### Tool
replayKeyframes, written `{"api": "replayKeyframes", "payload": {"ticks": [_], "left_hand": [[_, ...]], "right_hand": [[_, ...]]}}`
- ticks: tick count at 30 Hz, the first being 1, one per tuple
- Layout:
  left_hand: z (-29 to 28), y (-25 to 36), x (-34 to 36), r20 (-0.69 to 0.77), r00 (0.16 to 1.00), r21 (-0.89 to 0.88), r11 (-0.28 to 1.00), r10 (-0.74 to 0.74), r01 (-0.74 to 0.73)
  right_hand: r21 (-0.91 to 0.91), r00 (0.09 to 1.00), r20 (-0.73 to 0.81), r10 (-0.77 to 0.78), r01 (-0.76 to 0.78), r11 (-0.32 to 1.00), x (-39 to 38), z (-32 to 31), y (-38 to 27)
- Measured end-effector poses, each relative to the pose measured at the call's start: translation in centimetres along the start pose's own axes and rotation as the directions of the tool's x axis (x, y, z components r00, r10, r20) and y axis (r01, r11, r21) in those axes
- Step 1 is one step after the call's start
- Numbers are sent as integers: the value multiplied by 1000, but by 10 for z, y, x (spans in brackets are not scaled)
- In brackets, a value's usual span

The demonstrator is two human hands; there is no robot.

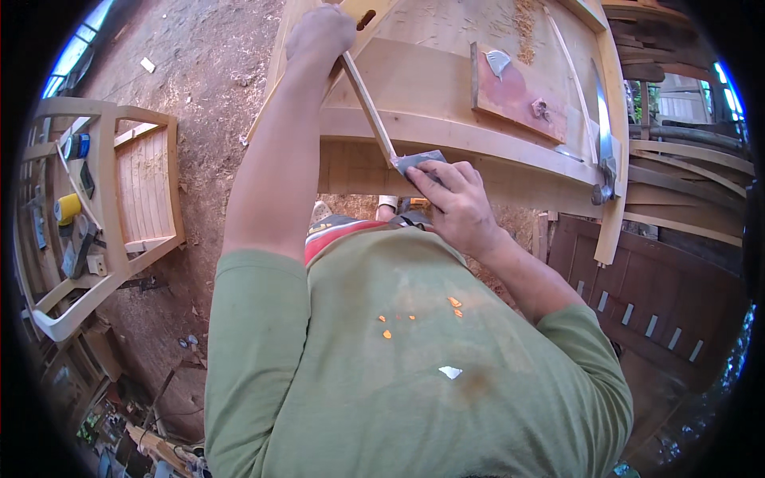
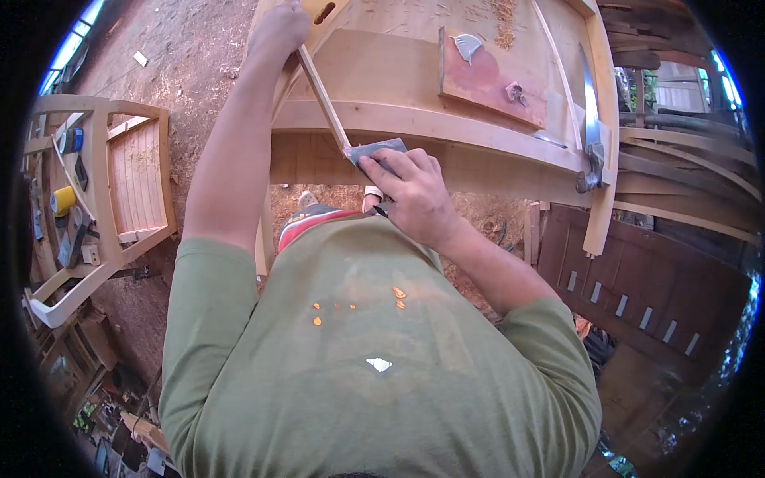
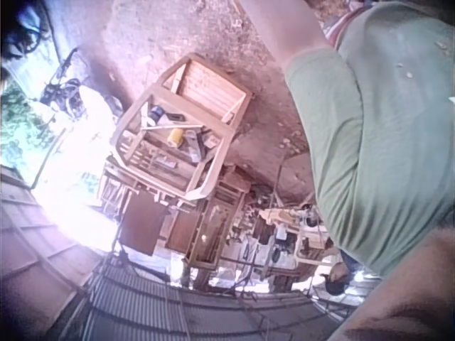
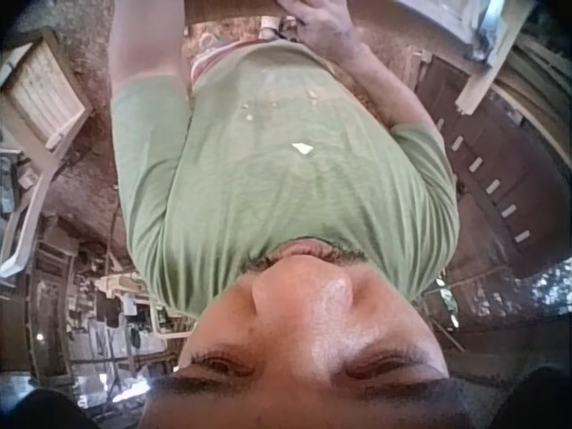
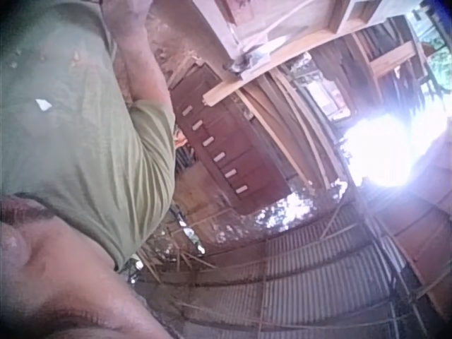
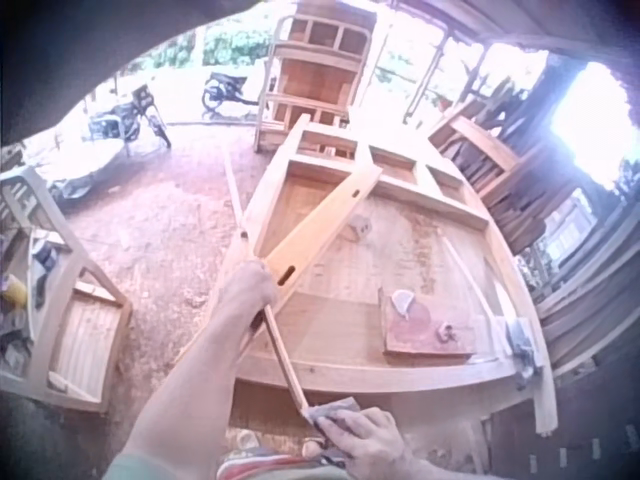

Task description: The person constructs a wooden furniture piece by hand-fitting wooden joints, sawing a piece of wood, and sanding the edges with a sanding block.

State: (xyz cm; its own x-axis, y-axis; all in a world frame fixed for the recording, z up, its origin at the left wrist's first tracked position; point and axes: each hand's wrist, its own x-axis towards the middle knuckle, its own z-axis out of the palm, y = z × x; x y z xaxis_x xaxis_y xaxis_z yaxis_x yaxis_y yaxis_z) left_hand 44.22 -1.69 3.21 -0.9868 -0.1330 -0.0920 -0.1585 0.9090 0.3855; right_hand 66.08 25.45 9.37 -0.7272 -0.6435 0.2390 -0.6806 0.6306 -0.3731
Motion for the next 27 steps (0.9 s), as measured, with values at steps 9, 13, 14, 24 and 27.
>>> {"api": "replayKeyframes", "payload": {"ticks": [9, 13, 14, 24, 27], "left_hand": [[36, -20, 20, -190, 890, 640, 740, 415, -208], [35, -19, 20, -201, 906, 639, 751, 374, -168], [34, -19, 18, -196, 907, 638, 751, 373, -171], [11, -9, 2, -220, 910, 560, 809, 352, -177], [9, -4, 1, -259, 930, 423, 896, 261, -134]], "right_hand": [[257, 987, -85, 134, -108, 960, 1, 19, 1], [153, 987, -125, 96, -77, 985, -9, 31, -1], [145, 990, -92, 104, -90, 985, -12, 32, 0], [-46, 987, -44, 153, -155, 987, -14, 20, -6], [-48, 981, -49, 187, -190, 981, 0, 3, -3]]}}
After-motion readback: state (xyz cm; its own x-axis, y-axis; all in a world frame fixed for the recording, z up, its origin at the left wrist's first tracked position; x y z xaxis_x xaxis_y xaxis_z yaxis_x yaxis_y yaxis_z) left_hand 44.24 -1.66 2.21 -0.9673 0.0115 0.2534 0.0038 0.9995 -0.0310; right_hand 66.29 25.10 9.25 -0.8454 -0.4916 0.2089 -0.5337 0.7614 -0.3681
